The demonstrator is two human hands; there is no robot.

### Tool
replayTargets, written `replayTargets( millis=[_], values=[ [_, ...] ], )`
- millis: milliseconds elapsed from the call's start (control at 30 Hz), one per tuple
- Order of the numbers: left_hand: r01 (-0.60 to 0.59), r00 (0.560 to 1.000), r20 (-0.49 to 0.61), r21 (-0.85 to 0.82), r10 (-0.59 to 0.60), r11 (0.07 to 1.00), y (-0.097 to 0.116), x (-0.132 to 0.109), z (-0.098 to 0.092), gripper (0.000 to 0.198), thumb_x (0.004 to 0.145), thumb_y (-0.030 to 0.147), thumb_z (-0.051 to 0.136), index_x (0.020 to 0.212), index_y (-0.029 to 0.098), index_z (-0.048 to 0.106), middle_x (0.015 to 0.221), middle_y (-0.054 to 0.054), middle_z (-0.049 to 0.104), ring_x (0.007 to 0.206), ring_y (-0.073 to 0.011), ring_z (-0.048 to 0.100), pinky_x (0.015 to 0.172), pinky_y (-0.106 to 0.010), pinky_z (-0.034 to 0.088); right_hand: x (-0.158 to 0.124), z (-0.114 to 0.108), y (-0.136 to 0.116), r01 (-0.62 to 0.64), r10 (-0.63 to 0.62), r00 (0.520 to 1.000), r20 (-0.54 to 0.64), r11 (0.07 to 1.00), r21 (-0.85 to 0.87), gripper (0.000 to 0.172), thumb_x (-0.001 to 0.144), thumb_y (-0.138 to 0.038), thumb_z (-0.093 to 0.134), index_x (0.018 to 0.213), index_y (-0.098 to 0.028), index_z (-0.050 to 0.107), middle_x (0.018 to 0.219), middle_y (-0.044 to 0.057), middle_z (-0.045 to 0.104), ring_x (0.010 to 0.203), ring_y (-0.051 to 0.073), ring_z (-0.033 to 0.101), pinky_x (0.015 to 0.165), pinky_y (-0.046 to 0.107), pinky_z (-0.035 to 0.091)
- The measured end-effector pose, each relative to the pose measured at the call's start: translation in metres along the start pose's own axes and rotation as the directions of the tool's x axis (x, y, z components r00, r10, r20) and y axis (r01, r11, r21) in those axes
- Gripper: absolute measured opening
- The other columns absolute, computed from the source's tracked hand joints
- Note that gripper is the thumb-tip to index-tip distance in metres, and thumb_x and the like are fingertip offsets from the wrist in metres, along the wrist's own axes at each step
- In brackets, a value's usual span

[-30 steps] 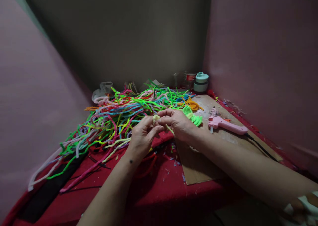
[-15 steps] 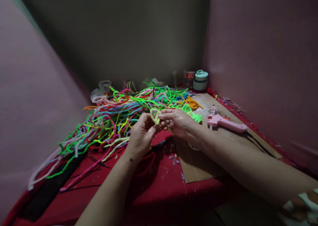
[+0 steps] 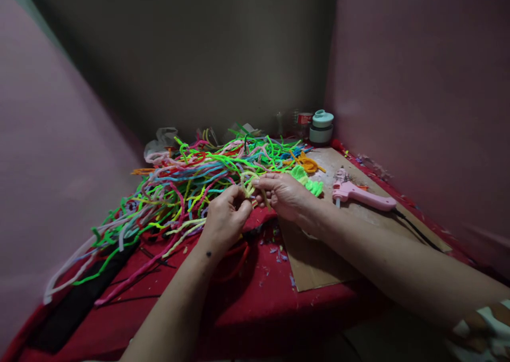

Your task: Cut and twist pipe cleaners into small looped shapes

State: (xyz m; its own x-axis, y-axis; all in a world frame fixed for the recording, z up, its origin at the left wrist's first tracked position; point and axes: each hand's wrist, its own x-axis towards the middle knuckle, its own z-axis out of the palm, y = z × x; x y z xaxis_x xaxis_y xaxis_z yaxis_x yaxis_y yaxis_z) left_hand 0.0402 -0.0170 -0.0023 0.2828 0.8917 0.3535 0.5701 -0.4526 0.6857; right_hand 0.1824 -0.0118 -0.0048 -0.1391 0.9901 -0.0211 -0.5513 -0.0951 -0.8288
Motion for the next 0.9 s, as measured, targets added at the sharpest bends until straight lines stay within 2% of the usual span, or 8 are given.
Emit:
replayTargets(
  millis=[67,167,267,433,567,667,800,900],
  values=[
    [0.102,0.988,0.125,-0.090,-0.090,0.991,0.004,0.000,-0.003,0.003,0.068,0.017,0.048,0.065,0.018,0.048,0.051,0.006,0.049,0.042,-0.0071,0.043,0.042,-0.018,0.033,0.001,0.000,0.000,-0.008,0.008,1.000,-0.016,1.000,0.005,0.010,0.067,-0.010,0.061,0.060,-0.013,0.054,0.051,-0.001,0.055,0.046,0.010,0.052,0.047,0.023,0.040],
    [0.257,0.919,0.356,-0.208,-0.172,0.944,0.009,-0.001,-0.006,0.006,0.065,0.014,0.046,0.069,0.018,0.048,0.051,0.003,0.058,0.038,-0.0104,0.049,0.039,-0.020,0.037,0.002,-0.002,-0.001,-0.030,0.031,0.999,-0.033,0.999,0.023,0.005,0.069,-0.009,0.057,0.066,-0.013,0.055,0.053,0.000,0.057,0.045,0.010,0.052,0.047,0.024,0.043],
    [0.329,0.874,0.451,-0.268,-0.184,0.905,0.008,0.000,-0.009,0.004,0.066,0.015,0.048,0.068,0.018,0.046,0.049,0.001,0.060,0.036,-0.0119,0.050,0.038,-0.022,0.040,0.001,-0.003,-0.004,-0.044,0.045,0.998,-0.049,0.999,0.011,0.006,0.071,-0.009,0.056,0.066,-0.012,0.056,0.053,0.000,0.057,0.045,0.010,0.052,0.046,0.023,0.042],
    [0.355,0.851,0.489,-0.268,-0.191,0.895,0.001,0.004,-0.017,0.007,0.069,0.016,0.053,0.073,0.017,0.047,0.050,0.003,0.057,0.038,-0.0097,0.051,0.036,-0.018,0.036,-0.001,-0.001,-0.008,-0.044,0.044,0.997,-0.064,0.999,0.003,0.008,0.071,-0.008,0.055,0.064,-0.012,0.054,0.054,0.000,0.056,0.044,0.008,0.050,0.045,0.021,0.041],
    [0.367,0.831,0.539,-0.345,-0.138,0.864,0.000,0.004,-0.023,0.021,0.071,0.018,0.058,0.090,0.018,0.050,0.069,0.003,0.058,0.038,-0.0063,0.052,0.033,-0.015,0.033,0.000,-0.001,-0.007,-0.018,0.018,0.999,-0.041,1.000,-0.018,0.006,0.068,-0.010,0.058,0.065,-0.013,0.053,0.055,0.000,0.056,0.045,0.008,0.051,0.045,0.021,0.039],
    [0.425,0.819,0.567,-0.492,-0.090,0.760,0.001,0.003,-0.023,0.023,0.071,0.017,0.061,0.093,0.017,0.053,0.079,0.001,0.058,0.041,-0.0051,0.054,0.033,-0.014,0.034,0.001,-0.003,-0.004,-0.013,0.012,1.000,-0.014,0.999,-0.039,0.006,0.067,-0.013,0.060,0.066,-0.013,0.054,0.057,0.000,0.058,0.045,0.009,0.050,0.045,0.023,0.039],
    [0.520,0.810,0.578,-0.626,-0.103,0.581,0.002,0.004,-0.019,0.021,0.075,0.025,0.061,0.093,0.016,0.053,0.077,0.000,0.058,0.042,-0.0064,0.054,0.029,-0.014,0.036,0.000,-0.002,-0.003,-0.005,0.006,1.000,0.022,0.999,-0.041,0.009,0.065,-0.015,0.062,0.065,-0.015,0.053,0.057,0.001,0.057,0.047,0.011,0.050,0.045,0.026,0.041],
    [0.525,0.826,0.549,-0.666,-0.129,0.530,0.002,0.005,-0.014,0.023,0.078,0.035,0.059,0.090,0.016,0.053,0.075,-0.002,0.060,0.042,-0.0074,0.053,0.028,-0.016,0.037,-0.001,-0.002,-0.003,0.011,-0.010,1.000,0.027,0.999,-0.038,0.011,0.064,-0.015,0.063,0.064,-0.015,0.052,0.056,0.000,0.055,0.048,0.012,0.050,0.047,0.027,0.042]
  ],
)
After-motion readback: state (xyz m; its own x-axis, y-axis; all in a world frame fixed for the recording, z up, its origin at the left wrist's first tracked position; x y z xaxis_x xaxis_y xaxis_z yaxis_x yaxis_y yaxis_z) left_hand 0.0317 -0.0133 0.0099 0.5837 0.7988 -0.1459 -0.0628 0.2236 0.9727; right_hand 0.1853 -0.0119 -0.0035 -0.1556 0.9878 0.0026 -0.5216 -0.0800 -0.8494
